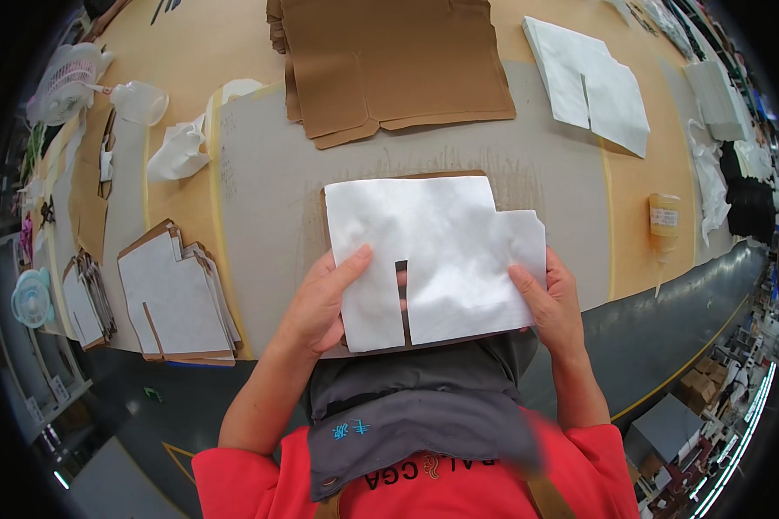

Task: The person applies glue from a bottle onto brown cardboard pieces and then places white paper cutouts on top, pressing them down to adhere. The process is repeated for multiple units on a workbench.

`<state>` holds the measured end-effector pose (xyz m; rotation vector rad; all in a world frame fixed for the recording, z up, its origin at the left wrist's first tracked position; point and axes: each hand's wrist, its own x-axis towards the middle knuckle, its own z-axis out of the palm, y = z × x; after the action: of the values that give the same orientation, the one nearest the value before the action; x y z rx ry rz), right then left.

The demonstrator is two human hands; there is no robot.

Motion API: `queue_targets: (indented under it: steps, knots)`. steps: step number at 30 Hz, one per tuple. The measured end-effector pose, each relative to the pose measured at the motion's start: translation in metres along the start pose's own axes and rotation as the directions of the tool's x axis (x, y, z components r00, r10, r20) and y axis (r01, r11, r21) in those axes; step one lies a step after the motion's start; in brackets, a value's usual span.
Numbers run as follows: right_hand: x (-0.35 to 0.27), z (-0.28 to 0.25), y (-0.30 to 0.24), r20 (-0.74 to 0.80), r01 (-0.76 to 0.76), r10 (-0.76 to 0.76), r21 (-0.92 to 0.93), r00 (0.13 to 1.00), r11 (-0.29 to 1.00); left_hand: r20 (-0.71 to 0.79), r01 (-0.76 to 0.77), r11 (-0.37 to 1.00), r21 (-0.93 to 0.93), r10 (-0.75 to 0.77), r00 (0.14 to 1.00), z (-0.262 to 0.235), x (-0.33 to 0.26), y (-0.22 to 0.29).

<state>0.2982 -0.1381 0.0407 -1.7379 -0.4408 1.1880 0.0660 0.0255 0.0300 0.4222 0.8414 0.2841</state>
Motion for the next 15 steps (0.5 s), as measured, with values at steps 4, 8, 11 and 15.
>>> queue_targets:
  steps: [4,8,11,15]
  knots:
    - [0.0000,0.0003,0.0010,-0.012,0.006,-0.006,-0.008,1.000,1.000,-0.012,-0.002,1.000,0.004,0.002,1.000,0.0024,-0.0008,0.0010]
    - [-0.0006,0.0000,0.0010,-0.009,-0.005,0.006,0.000,1.000,1.000,0.033,0.022,0.999,0.046,-0.024,0.999,0.0017,-0.0026,0.0041]
    - [-0.0006,0.0011,0.0012,-0.013,-0.008,0.008,0.002,1.000,1.000,0.026,0.038,0.999,0.028,-0.039,0.999,0.0033,-0.0046,0.0065]
    - [-0.0001,0.0027,0.0054,-0.032,0.024,-0.023,0.025,0.999,0.999,-0.013,0.035,0.998,0.047,-0.034,0.999,0.0030,-0.0092,0.0075]
